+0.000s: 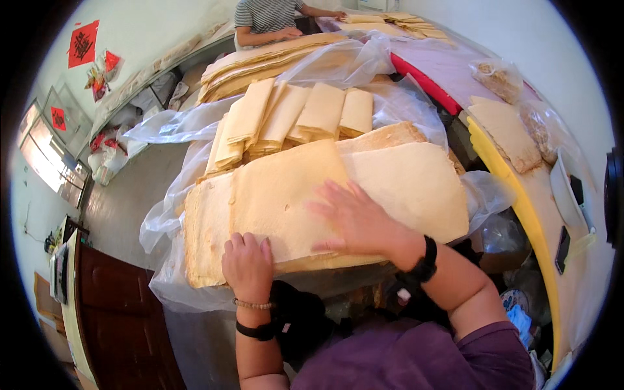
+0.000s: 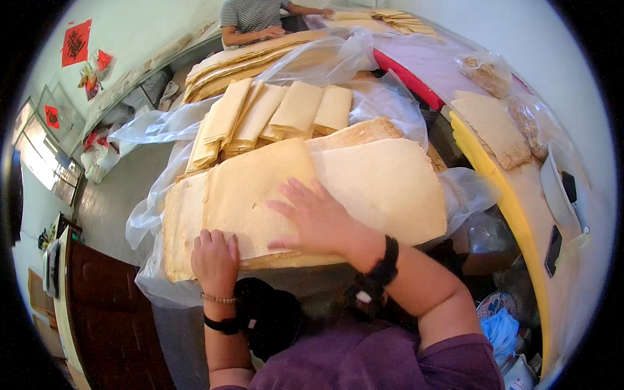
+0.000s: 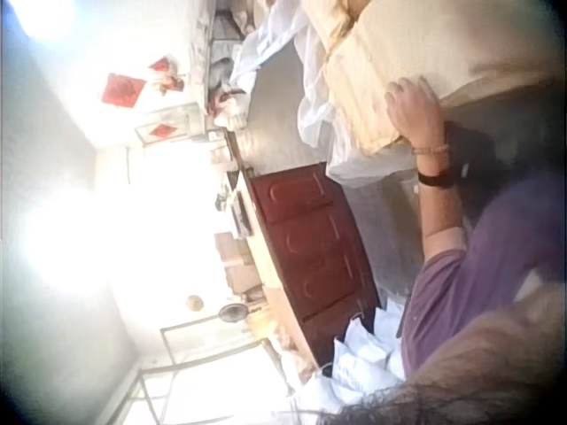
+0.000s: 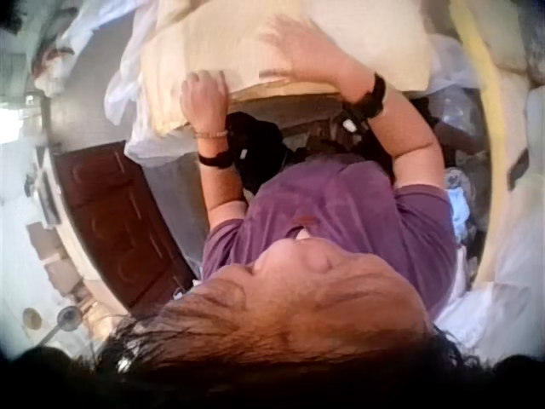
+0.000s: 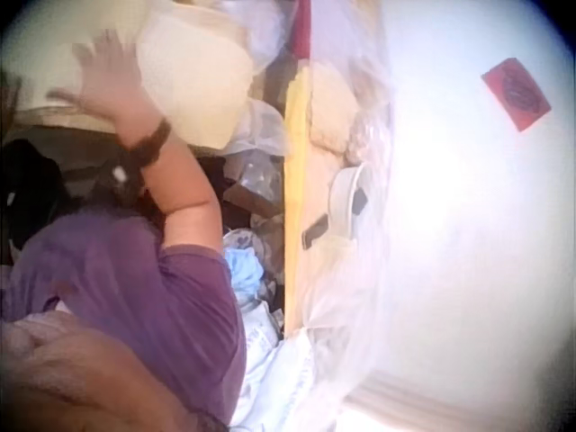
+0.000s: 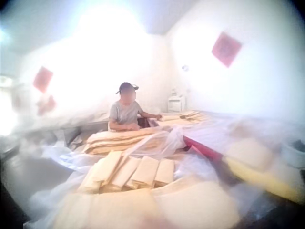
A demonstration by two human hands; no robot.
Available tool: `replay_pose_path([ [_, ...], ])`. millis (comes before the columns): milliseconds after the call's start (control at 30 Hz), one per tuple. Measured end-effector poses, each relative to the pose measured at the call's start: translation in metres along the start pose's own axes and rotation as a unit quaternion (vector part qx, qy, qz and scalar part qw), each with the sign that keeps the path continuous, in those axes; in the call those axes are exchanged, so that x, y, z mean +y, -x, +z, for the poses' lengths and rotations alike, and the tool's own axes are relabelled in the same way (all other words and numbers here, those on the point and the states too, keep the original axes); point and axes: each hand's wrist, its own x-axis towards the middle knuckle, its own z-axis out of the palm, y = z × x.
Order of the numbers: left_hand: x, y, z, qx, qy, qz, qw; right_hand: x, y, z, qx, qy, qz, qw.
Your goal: The person peels and folds individual large thin beige sheets from a thick stack by hand.
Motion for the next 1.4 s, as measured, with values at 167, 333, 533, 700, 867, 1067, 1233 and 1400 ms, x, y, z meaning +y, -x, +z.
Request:
replay_pose_path([
  [167,0.006,0.0,0.0,0.01,-0.02,0.0,1.0,0.059,-0.054,0.014,0.023,0.047,0.056,0.997],
  [333,0.004,0.013,-0.002,0.054,-0.019,-0.027,0.998,0.061,-0.053,0.038,-0.03,0.034,0.066,0.997],
  [533,0.001,0.005,0.003,0.066,0.032,-0.032,0.997,0.077,-0.05,0.051,0.168,-0.003,0.076,0.983],
  [700,-0.01,0.007,0.015,0.108,0.002,-0.015,0.994,0.056,-0.031,0.032,0.143,-0.458,0.303,0.823],
  [867,-0.021,0.018,-0.003,0.115,0.197,-0.037,0.973,0.057,-0.004,0.024,0.055,-0.649,0.311,0.692],
  [1067,-0.064,0.08,-0.011,-0.051,0.307,-0.257,0.915,0.179,0.0,-0.009,0.195,-0.18,0.157,0.951],
  [1233,-0.034,0.096,-0.003,-0.238,0.659,-0.316,0.639,0.086,-0.003,-0.023,0.126,-0.08,0.036,0.988],
  [1400,0.007,0.074,0.011,-0.318,0.744,-0.293,0.51,-0.019,0.04,0.008,0.0,-0.039,-0.077,0.996],
])
